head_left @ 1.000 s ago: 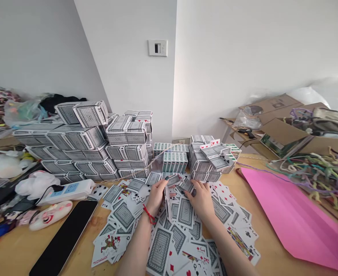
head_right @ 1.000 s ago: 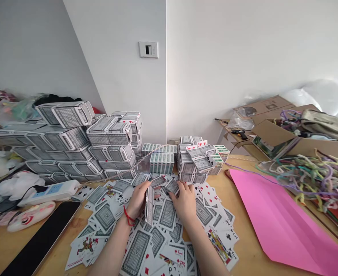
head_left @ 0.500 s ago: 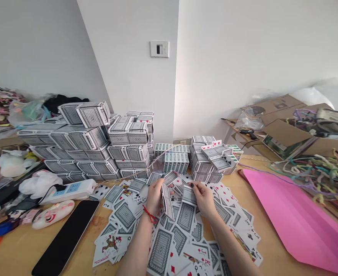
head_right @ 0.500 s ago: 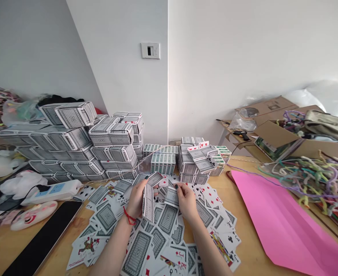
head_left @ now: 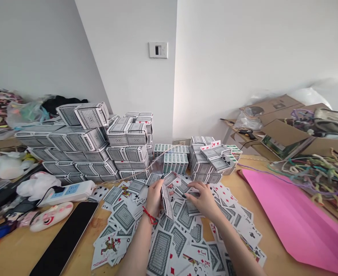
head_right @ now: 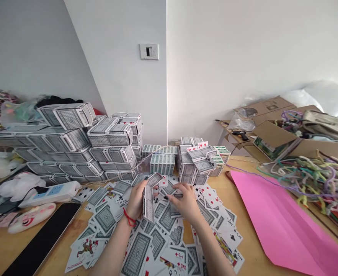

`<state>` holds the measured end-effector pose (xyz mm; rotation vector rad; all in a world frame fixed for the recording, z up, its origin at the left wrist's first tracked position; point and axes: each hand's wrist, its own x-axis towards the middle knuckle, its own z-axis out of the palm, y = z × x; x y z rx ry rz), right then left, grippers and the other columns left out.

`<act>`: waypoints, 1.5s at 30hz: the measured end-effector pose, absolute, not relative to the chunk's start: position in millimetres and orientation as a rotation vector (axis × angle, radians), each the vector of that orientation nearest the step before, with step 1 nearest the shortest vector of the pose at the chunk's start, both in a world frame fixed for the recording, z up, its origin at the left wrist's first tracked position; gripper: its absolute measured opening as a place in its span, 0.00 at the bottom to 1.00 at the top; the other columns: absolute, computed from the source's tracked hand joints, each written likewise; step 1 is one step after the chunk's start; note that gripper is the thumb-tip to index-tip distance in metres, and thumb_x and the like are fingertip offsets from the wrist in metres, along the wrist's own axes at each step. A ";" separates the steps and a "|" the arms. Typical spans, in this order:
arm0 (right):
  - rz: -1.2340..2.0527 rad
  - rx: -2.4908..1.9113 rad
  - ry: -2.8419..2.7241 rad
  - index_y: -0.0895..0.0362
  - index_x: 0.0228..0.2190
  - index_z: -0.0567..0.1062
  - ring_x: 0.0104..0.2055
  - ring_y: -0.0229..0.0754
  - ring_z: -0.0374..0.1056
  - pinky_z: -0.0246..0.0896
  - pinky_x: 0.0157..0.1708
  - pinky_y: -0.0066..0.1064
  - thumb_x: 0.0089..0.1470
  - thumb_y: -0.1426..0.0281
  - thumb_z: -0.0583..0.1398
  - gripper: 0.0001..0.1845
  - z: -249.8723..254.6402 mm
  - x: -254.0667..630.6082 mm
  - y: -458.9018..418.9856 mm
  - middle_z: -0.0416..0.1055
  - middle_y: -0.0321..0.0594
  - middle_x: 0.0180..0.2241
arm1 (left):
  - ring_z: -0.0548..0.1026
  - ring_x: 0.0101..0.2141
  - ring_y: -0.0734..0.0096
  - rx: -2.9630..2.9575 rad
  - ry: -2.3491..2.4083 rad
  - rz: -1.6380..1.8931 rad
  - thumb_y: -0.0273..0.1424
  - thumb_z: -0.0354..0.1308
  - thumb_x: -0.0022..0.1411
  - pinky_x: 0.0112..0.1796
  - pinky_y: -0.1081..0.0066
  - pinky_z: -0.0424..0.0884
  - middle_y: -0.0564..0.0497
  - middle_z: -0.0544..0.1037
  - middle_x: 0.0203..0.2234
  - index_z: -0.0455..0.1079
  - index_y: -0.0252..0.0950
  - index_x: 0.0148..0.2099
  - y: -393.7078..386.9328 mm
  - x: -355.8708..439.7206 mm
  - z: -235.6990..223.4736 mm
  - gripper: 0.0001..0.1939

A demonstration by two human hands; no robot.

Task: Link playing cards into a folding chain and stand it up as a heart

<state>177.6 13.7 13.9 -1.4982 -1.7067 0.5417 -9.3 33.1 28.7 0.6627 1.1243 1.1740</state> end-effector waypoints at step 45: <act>0.285 -1.839 -1.956 0.51 0.34 0.73 0.29 0.41 0.69 0.51 0.24 0.25 0.53 0.68 0.51 0.11 57.1 158.0 -2.4 0.74 0.36 0.27 | 0.70 0.28 0.66 1.141 1.138 1.263 0.41 0.54 0.52 0.25 0.71 0.71 0.49 0.73 0.27 0.73 0.32 0.37 28.4 0.6 25.2 0.18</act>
